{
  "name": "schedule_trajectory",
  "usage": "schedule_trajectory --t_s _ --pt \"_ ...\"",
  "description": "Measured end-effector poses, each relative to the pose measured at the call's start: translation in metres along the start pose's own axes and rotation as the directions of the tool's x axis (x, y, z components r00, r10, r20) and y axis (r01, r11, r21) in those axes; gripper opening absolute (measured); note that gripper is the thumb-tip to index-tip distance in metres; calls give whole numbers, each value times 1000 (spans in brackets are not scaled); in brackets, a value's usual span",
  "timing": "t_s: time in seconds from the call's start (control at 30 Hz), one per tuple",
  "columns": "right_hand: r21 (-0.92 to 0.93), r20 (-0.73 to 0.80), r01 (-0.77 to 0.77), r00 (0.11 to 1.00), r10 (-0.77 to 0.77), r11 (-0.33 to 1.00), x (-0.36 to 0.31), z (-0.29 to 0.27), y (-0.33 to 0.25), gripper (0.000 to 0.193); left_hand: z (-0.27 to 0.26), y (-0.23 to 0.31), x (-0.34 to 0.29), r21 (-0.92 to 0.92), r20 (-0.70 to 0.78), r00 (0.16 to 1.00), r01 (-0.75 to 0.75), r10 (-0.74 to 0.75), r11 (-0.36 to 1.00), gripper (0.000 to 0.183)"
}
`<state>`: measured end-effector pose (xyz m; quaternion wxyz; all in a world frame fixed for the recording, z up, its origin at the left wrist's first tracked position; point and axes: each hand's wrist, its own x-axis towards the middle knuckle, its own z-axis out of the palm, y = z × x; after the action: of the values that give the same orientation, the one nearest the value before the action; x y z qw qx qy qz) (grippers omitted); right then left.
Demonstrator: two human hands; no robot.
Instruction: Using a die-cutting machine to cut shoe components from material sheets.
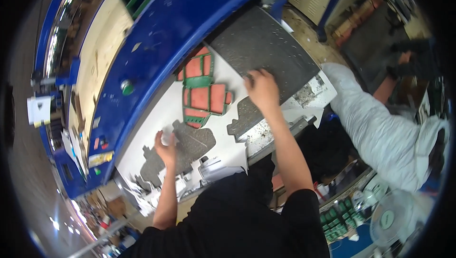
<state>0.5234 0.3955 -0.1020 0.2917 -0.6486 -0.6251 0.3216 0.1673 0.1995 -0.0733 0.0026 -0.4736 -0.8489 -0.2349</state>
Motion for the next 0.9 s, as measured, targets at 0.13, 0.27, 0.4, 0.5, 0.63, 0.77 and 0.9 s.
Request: schedule_trajectory --t_s 0.13,0.27,0.4,0.5,0.63,0.77,0.9 --pt "-110 152 19 988 -2 994 -25 -21 8 25 -31 -60 -2 193 230 914 293 -334 936 58" --pt "-148 236 -10 971 45 989 -25 -15 11 28 -31 -85 -3 159 164 873 436 -459 886 70" --pt "-167 311 13 949 40 986 -21 -13 25 30 -24 -100 4 242 370 745 499 -555 832 72" --pt "-53 345 -81 934 95 995 -22 -17 21 27 -27 -83 -1 252 380 730 510 -569 823 64" --pt "102 438 -216 886 151 971 -29 -27 10 26 -33 -78 -12 222 346 748 521 -566 824 65" --pt "88 494 -301 841 221 949 -43 -41 18 26 -37 -73 -29 200 381 742 515 -551 833 64" --pt "49 491 -350 824 283 936 -57 -53 25 26 -37 -68 -45 200 376 765 484 -523 852 64"
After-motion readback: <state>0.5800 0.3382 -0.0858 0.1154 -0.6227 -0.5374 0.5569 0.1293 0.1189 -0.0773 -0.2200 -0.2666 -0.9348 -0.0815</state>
